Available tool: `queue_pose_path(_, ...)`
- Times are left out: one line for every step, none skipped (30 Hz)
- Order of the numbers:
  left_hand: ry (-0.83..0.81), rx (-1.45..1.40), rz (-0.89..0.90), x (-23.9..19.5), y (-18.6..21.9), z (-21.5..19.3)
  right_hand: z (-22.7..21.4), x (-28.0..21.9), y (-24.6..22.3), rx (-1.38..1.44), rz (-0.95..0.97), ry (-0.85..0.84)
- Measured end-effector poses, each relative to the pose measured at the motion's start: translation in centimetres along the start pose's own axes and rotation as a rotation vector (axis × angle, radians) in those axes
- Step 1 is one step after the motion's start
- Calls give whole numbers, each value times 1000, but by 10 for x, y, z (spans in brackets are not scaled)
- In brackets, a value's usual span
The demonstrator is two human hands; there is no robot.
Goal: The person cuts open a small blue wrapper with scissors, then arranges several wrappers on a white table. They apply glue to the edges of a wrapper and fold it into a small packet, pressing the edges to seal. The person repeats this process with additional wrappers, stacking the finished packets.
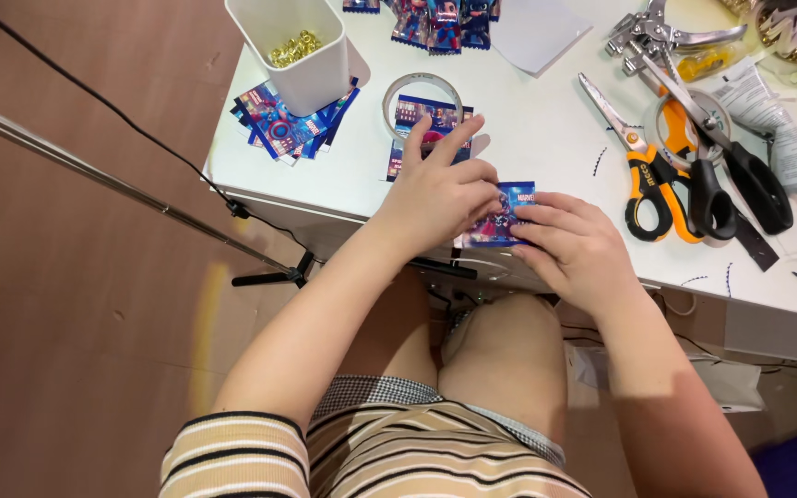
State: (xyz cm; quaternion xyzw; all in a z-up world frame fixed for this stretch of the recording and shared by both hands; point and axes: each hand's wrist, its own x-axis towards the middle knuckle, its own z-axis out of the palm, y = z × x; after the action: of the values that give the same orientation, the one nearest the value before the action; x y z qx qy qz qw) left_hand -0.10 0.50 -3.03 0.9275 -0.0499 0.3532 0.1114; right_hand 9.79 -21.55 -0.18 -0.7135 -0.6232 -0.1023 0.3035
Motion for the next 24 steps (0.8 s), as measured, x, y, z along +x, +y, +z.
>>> queue_pose_path(-4,-1,2,2,1,-3,1,-2,1,2,4,2)
queue_pose_path(90,-74,-53,3,2,-6,2,-4,2,-48,-16,7)
queue_pose_path(184,-147,-106,6,3,-9,2,-5,3,-100,-36,14)
queue_pose_path(180,-147,-102,5,2,-13,3,-6,3,-100,-32,18)
queue_pose_path(232,-129,-108,4,1,-17,4,-6,2,-113,-34,24)
queue_pose_path(284,-110,-114,3,-1,-21,5,-6,2,-126,-36,30)
queue_pose_path(280,-110,-111,2,8,-31,5,-6,2,-125,-32,34)
queue_pose_path(269,-42,-98,1,17,-42,5,-6,2,-124,-27,36)
queue_pose_path(259,26,-87,-1,25,-51,5,-6,2,-123,-23,37)
queue_pose_path(256,26,-85,-10,37,-47,6,-7,3,-121,-20,39)
queue_pose_path(220,65,-80,-19,48,-43,7,-8,4,-137,-24,30)
queue_pose_path(184,103,-74,-29,59,-40,8,-9,5,-153,-28,21)
queue_pose_path(180,104,-73,-37,67,-33,9,-10,6,-150,-25,23)
queue_pose_path(110,123,-94,-45,75,-27,10,-11,7,-155,-27,36)
queue_pose_path(40,142,-113,-53,83,-21,12,-11,7,-161,-29,51)
queue_pose_path(35,143,-110,-55,84,-18,12,-10,6,-159,-26,54)
queue_pose_path(49,165,-154,-56,84,-15,11,-9,5,-164,-35,58)
queue_pose_path(63,186,-199,-57,84,-12,10,-8,5,-170,-44,61)
queue_pose_path(59,185,-193,-59,80,-13,11,-8,5,-170,-38,66)
queue_pose_path(76,224,-194,-61,77,-15,11,-8,5,-168,-30,65)
queue_pose_path(95,262,-197,-63,75,-15,12,-9,5,-167,-23,61)
queue_pose_path(92,261,-195,-65,70,-17,12,-10,5,-167,-19,62)
queue_pose_path(102,276,-181,-67,67,-19,12,-9,6,-170,-24,66)
queue_pose_path(112,291,-167,-69,63,-21,12,-9,5,-173,-30,70)
